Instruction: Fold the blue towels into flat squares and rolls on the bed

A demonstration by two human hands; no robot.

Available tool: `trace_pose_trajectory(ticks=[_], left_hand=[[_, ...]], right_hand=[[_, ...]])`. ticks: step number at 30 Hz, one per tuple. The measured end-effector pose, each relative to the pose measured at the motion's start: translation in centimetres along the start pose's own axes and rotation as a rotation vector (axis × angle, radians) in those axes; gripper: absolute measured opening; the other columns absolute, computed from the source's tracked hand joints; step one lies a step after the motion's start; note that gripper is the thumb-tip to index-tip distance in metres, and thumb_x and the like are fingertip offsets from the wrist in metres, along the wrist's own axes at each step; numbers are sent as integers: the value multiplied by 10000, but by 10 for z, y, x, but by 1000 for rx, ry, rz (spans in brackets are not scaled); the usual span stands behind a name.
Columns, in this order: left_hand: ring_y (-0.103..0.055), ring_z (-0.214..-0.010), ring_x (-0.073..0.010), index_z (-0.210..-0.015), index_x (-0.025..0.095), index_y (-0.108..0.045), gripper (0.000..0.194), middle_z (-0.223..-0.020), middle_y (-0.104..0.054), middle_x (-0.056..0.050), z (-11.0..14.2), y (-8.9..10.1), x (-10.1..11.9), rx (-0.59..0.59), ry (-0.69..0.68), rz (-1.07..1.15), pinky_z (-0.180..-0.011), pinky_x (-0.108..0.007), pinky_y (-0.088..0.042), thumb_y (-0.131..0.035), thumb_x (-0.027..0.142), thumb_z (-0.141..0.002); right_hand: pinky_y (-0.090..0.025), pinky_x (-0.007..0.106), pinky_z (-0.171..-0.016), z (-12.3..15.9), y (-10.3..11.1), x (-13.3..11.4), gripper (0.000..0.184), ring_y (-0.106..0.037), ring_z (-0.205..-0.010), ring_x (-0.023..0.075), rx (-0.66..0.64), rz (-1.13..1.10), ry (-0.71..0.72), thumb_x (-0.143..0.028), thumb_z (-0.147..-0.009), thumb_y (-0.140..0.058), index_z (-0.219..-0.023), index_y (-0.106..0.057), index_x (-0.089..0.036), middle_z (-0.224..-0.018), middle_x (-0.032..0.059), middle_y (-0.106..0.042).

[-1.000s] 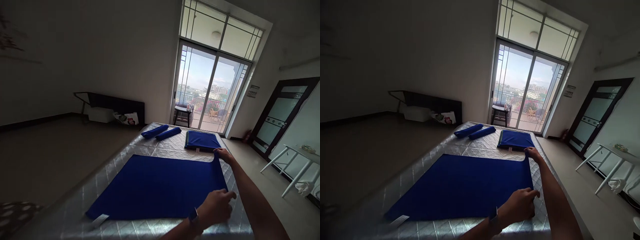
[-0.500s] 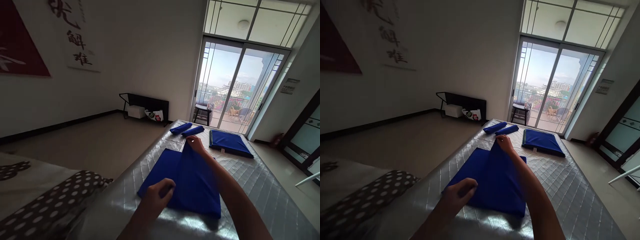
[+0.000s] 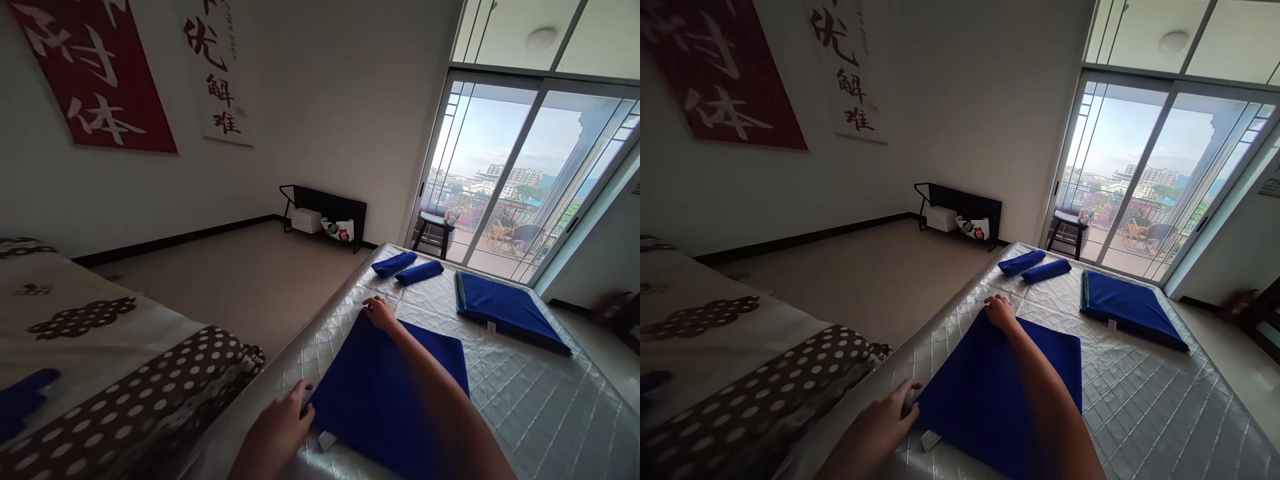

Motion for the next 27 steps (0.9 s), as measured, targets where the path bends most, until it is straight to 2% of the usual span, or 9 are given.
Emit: trace_pose_trajectory(ticks=[2,5,8,11,14,17,20,23,27], left_hand=[[-700,-1036,-262,-1109,205,-661,332,-1085,-756,-98,-1,-3,-2,21,-20,-22,-791,-320,-511,-403,275,-911],[-686,-1049,-275,-946,217,-671,271,-1085,-749,-98,-5,-9,-4,61,-55,-60,-832,-336,-510,-421,314,-904],[-681,-1039,-270,-897,225,-654,234,-1081,-742,-98,-9,-12,-4,87,-65,-67,-850,-338,-508,-430,294,-889],[-685,-1011,-252,-859,231,-627,202,-1057,-743,-86,-10,-12,-3,85,-82,-70,-824,-320,-501,-428,255,-884],[-700,-963,-219,-847,239,-592,188,-1006,-754,-54,-8,-9,3,72,-112,-61,-785,-294,-481,-413,206,-894],[-716,-932,-205,-871,240,-590,177,-960,-764,-36,-5,-4,11,66,-116,-45,-754,-275,-465,-428,171,-884],[-729,-921,-212,-991,231,-628,216,-950,-775,-42,-3,2,15,62,-138,32,-734,-264,-480,-438,219,-890],[-723,-988,-242,-1115,238,-664,329,-1045,-780,-58,2,10,16,180,-209,94,-796,-286,-510,-444,293,-877],[-720,-959,-282,-972,257,-743,362,-1092,-770,-63,17,28,31,410,-390,113,-812,-326,-536,-457,441,-848]], right_hand=[[-471,345,-926,-1,-3,4,250,-629,-1075,243,3,0,-14,-240,-904,-617,-1118,-744,-270,-1180,79,-675],[-475,333,-916,-2,-3,5,182,-631,-1079,248,5,-13,-19,-237,-894,-631,-1016,-766,-248,-1162,84,-684],[-481,325,-891,-1,1,1,158,-647,-1030,237,27,-38,-14,-194,-886,-623,-942,-762,-243,-1085,66,-717],[-489,324,-877,4,17,-3,186,-660,-967,217,72,-66,1,-199,-917,-578,-979,-747,-245,-1023,48,-739],[-498,335,-882,16,47,-4,200,-664,-925,205,164,-142,38,-227,-933,-554,-1010,-738,-247,-1000,37,-751],[-510,349,-879,38,87,-3,184,-662,-868,197,280,-240,83,-273,-916,-574,-982,-744,-250,-967,25,-759],[-533,328,-827,69,128,0,204,-662,-809,181,346,-298,97,-341,-909,-575,-992,-743,-260,-937,10,-760],[-548,304,-722,104,164,2,236,-663,-707,165,398,-364,74,-412,-895,-580,-987,-727,-253,-883,4,-753],[-550,294,-610,150,211,2,306,-653,-577,151,447,-494,59,-505,-852,-613,-978,-688,-236,-786,-10,-734]])
Point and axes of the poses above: each hand's wrist, its own z-axis away from the middle knuckle, its own y-axis out of the back of the hand, x = y × z, the point moved 1 cm from there along -z, towards the middle knuckle
